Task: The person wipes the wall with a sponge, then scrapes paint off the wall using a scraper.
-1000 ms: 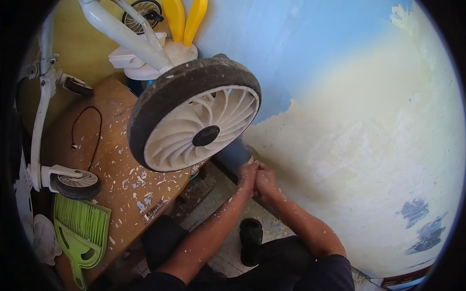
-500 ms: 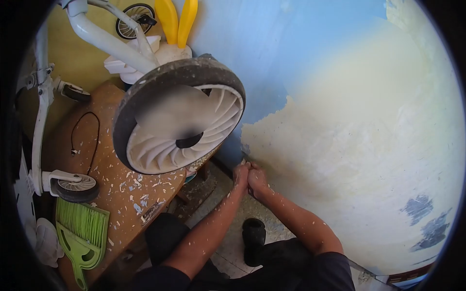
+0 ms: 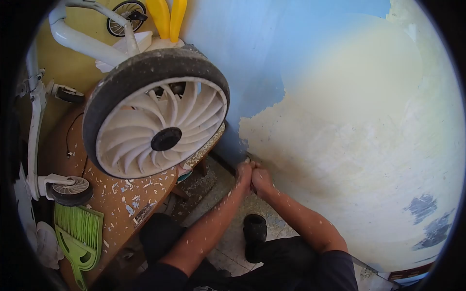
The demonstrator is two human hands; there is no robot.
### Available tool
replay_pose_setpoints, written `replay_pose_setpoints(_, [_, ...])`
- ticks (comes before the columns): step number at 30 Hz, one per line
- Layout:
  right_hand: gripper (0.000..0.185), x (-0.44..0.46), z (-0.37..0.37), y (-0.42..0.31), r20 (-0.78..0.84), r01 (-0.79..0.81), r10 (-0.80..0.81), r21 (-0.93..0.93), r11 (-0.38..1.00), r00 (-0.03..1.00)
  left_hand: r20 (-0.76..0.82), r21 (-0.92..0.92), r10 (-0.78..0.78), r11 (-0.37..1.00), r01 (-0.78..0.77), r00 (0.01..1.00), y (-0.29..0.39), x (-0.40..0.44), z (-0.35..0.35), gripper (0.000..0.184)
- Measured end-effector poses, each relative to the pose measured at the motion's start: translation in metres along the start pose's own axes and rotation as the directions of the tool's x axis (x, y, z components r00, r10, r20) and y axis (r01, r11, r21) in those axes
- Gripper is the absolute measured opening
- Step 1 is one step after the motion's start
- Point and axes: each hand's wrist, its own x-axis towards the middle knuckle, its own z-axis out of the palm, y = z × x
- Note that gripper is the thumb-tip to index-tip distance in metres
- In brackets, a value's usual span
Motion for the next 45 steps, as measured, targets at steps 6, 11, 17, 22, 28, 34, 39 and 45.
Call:
replay_pose_setpoints(6, [0.025,-0.011,-0.002,0.011,-0.041,-0.034,0.032,-0.055,0.998,0.999,-0.010,-0.013,-0.006,1.000,0.006,1.000,-0.037,0.009,-0.008,0.013])
replay_pose_setpoints(11, [0.025,0.049,-0.006,0.049,0.003,0.042,-0.042,-0.157,0.987,0.999,-0.036,-0.070,-0.079,0.995,0.076,0.996,-0.038,0.041,-0.021,0.011])
replay_pose_setpoints(17, [0.023,0.020,-0.008,0.042,-0.017,-0.015,0.014,-0.057,0.998,1.000,-0.054,0.091,0.034,0.995,-0.028,0.998,-0.051,0.023,-0.024,0.012])
replay_pose_setpoints(22, [0.021,0.027,-0.042,0.036,0.190,-0.079,0.112,-0.178,0.981,0.975,0.124,-0.105,-0.176,0.976,0.190,0.976,-0.039,-0.002,-0.030,0.026])
replay_pose_setpoints(28, [0.023,-0.031,-0.073,0.033,0.015,-0.130,0.140,-0.300,0.945,0.990,0.124,-0.033,0.077,0.997,-0.073,0.989,-0.098,0.009,-0.015,0.035])
replay_pose_setpoints(34, [0.026,-0.025,-0.091,0.042,0.216,-0.002,0.060,-0.262,0.965,0.974,0.113,0.345,0.062,0.933,-0.097,0.992,-0.060,-0.040,0.015,0.046])
replay_pose_setpoints(39, [0.034,-0.022,-0.086,0.053,0.266,0.130,-0.070,-0.217,0.967,0.962,0.040,0.403,0.271,0.876,-0.264,0.962,-0.075,-0.032,0.016,0.039])
replay_pose_setpoints(45, [0.036,-0.008,-0.076,0.071,0.235,0.092,-0.018,-0.305,0.948,0.972,0.070,0.530,0.193,0.824,-0.201,0.979,-0.083,-0.019,-0.002,0.037])
